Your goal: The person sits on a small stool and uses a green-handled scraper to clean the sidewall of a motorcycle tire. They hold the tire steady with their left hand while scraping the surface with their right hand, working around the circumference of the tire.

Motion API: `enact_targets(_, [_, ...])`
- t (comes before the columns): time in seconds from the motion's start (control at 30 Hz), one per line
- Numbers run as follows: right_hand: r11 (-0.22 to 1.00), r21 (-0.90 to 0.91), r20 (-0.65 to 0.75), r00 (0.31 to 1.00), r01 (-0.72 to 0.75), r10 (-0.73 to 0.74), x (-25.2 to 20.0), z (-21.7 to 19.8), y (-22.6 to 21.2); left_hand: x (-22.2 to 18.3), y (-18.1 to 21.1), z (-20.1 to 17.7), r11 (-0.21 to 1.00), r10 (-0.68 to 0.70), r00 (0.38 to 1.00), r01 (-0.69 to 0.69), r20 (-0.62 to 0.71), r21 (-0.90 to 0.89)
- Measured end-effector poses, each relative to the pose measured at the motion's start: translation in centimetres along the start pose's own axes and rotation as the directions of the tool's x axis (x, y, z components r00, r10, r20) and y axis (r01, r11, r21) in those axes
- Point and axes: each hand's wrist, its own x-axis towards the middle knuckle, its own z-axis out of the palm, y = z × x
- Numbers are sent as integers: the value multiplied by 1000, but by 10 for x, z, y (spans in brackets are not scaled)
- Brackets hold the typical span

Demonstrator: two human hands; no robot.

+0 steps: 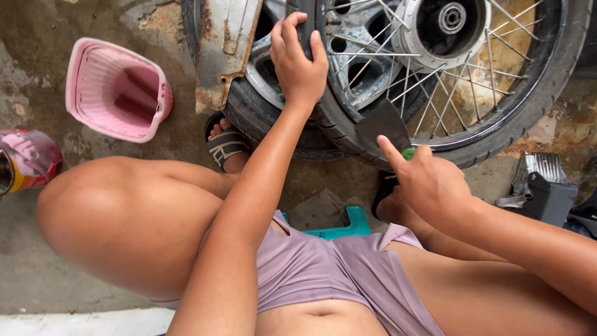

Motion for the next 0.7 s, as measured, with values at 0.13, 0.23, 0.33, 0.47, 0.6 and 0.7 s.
enact_targets(0.13, [984, 161, 112, 992, -71, 54, 15, -13, -6, 1, -3, 5, 999, 45, 998, -46, -33, -6])
enact_targets(0.23, [996, 83, 53, 998, -45, 41, 14, -6, -3, 3, 1, 4, 1000, 5, 1000, -5, -7, 1])
enact_targets(0.33, [997, 73, -7, 1000, -20, 20, 14, 1, 0, 0, -5, 4, 1000, 15, 1000, -15, -23, 8])
enact_targets(0.47, [998, 46, -45, 998, -49, 51, 18, -1, -6, 0, 2, 3, 1000, 21, 999, -21, -25, -6])
enact_targets(0.6, [996, 68, -25, 998, -58, 60, 12, 2, -9, 3, 2, 6, 1000, 14, 999, -14, -32, -1])
enact_targets(0.7, [973, 222, 127, 991, -72, 44, 30, -20, -12, 3, 8, -1, 999, -42, 999, 42, 6, -6])
